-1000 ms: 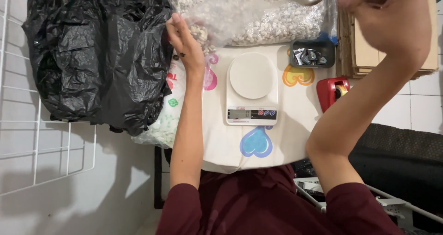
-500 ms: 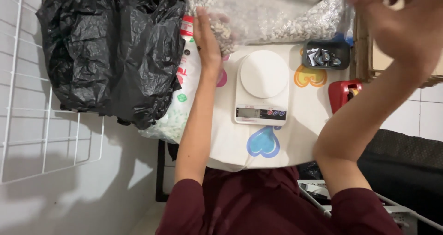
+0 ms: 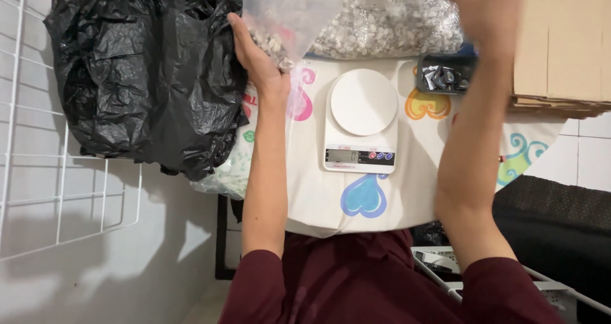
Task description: Weighing and bagging small lead fishing sinkers using a digital scale and a scoop.
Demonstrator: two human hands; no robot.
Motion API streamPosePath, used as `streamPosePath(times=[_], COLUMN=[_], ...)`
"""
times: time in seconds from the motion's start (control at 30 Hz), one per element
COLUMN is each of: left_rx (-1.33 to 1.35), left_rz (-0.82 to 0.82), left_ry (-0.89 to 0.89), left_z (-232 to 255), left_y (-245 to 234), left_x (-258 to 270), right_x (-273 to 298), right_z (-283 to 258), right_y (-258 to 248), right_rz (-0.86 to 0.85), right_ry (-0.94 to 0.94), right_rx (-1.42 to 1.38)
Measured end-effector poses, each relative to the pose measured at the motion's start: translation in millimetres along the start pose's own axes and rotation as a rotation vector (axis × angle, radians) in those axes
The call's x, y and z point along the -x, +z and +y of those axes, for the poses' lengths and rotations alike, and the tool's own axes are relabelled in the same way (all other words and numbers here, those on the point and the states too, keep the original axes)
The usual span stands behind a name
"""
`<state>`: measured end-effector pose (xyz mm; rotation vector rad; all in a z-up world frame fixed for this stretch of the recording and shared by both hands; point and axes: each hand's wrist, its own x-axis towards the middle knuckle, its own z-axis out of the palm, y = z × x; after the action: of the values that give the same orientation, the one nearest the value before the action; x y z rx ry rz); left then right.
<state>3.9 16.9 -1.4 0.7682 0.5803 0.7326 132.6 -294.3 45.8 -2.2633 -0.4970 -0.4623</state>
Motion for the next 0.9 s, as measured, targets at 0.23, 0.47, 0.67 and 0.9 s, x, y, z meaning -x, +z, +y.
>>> streamPosePath(times=[0.23, 0.47, 0.67, 0.9], left_rx=[0.072, 0.146, 0.175, 0.14], left_rz=[0.058, 0.051, 0.032, 0.045], left_ry=[-0.054, -0.144, -0.139, -0.143], left_z=[-4, 5, -1, -3], left_y=[-3, 1, 0, -3], left_x=[-9, -6, -7, -11], right_x=[11, 10, 10, 1], right_z=[-30, 7, 17, 4], right_y=[51, 71, 73, 47], right_rz=[-0.247, -0.12, 0.011, -0.054], right_ry=[0.176, -0.025, -0.036, 0.094], right_rx=[0.004, 0.047, 0.046, -0.069])
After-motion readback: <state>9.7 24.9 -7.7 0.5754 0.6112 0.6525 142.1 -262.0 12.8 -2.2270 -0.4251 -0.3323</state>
